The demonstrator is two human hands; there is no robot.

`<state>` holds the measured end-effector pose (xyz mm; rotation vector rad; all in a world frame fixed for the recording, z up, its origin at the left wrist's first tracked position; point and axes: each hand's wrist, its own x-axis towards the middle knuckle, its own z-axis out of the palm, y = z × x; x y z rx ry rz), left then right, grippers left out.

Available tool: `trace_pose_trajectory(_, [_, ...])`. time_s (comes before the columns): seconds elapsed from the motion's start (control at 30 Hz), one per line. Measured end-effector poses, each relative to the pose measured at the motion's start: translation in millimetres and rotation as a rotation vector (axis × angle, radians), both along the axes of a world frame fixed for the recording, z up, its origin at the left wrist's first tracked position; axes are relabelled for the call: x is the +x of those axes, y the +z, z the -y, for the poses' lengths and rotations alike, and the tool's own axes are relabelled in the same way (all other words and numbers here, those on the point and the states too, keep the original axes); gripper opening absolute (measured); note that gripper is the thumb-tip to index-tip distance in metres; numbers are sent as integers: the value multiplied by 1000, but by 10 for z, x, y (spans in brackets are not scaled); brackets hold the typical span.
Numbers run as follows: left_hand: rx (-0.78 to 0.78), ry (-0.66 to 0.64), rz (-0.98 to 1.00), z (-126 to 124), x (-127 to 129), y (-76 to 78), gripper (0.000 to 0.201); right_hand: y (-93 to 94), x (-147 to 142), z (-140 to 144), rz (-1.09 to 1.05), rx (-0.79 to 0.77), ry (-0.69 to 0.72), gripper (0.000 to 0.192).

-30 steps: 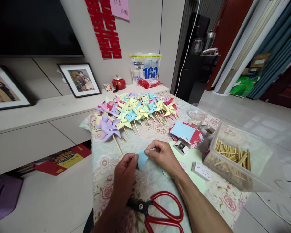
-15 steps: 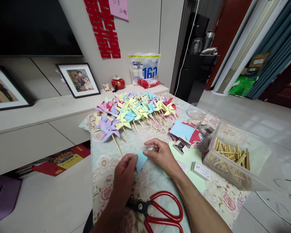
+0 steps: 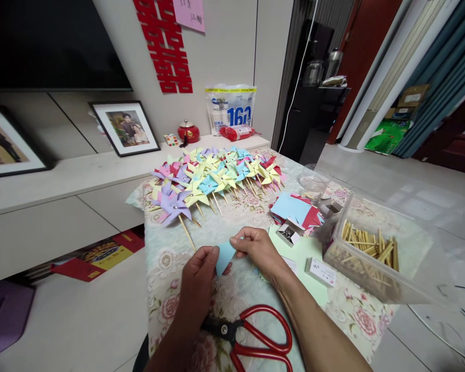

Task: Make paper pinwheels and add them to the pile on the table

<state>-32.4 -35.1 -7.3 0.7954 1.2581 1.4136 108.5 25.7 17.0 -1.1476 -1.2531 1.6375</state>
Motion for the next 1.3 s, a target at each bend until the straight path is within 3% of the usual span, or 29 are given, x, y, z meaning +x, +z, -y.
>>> trace_pose_trajectory(0.17, [-65,-55,55,-11,3,-39,32,3,31,-33,-15,8,-66,36])
trace_pose_trajectory(0.43, [-70,-36,50,-4,0,-2,33,-42,36,-50,25,80,-81,37])
trace_pose_trajectory(0.6, [-16,13,5,9,1,31,28,-17,27,-26,78,87,6,35])
trace_pose_trajectory(0.83, [-24,89,93,-2,-41,-55,29,21,11,15,38,40,98,37])
trace_pose_trajectory(1.1, [-57,12,216,-4,4,-29,30,-11,4,-17,-3,68,-30,26])
trace_pose_trajectory(1.3, [-95,-28,155,2,-7,-15,33,-37,52,-46,-5,85,-108,29])
